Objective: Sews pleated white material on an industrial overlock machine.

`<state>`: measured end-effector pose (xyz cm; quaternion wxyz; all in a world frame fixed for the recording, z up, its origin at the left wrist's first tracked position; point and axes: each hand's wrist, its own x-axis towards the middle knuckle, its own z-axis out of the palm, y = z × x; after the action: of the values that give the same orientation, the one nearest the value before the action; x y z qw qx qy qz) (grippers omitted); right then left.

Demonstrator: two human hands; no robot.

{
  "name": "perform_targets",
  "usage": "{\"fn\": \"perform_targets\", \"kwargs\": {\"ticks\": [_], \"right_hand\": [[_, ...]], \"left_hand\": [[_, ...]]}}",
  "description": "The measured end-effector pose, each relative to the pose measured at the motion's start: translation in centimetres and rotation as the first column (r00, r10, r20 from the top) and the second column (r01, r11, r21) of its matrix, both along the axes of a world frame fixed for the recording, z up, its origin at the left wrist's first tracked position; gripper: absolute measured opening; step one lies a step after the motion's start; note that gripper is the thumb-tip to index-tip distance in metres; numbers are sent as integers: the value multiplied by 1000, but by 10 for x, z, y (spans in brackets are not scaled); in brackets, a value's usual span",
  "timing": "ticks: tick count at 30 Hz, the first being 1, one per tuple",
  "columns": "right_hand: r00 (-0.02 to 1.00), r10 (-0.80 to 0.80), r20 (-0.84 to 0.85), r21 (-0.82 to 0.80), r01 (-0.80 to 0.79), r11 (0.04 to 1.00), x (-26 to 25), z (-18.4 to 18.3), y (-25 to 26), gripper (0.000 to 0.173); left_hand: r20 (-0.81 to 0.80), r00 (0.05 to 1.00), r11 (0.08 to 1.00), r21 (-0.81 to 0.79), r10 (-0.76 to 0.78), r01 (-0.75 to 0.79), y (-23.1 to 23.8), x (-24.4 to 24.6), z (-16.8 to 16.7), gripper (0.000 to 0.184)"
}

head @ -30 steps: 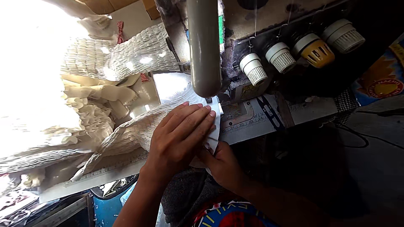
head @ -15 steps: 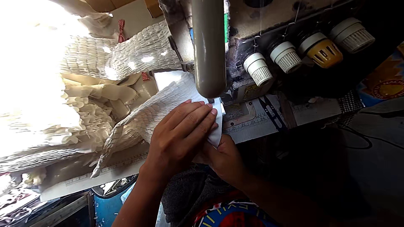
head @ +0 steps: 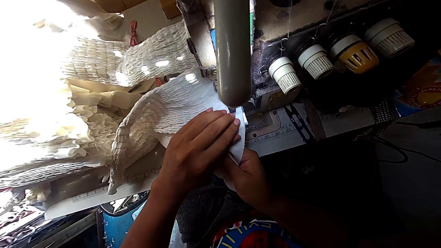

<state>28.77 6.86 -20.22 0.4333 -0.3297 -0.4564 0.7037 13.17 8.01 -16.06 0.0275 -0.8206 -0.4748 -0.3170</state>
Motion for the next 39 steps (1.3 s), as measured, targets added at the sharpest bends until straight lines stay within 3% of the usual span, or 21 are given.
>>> {"fn": "perform_targets", "kwargs": {"ticks": [12,20,27,32,39], "right_hand": [[984,23,-175,-122,-45,992,-4,0,-2,10],[936,17,-353,-285,-125,950,-3,6,-2,14],[928,-107,-357,-400,-49,915,-10,11,-4,20],[930,-168,-328,-375,35,926,-10,1,2,11],[949,-102,-299,-269,18,963,1,3,10,15]], "left_hand": [[-20,1000,1000,-19,4,-4,0,0,3,22],[-15,1000,999,-46,-12,12,0,0,6,22],[-56,997,996,-85,-43,38,-1,-5,10,26],[-76,995,992,-119,-61,52,-2,-9,15,25],[-105,994,993,-117,-32,19,-7,-11,13,27]]}}
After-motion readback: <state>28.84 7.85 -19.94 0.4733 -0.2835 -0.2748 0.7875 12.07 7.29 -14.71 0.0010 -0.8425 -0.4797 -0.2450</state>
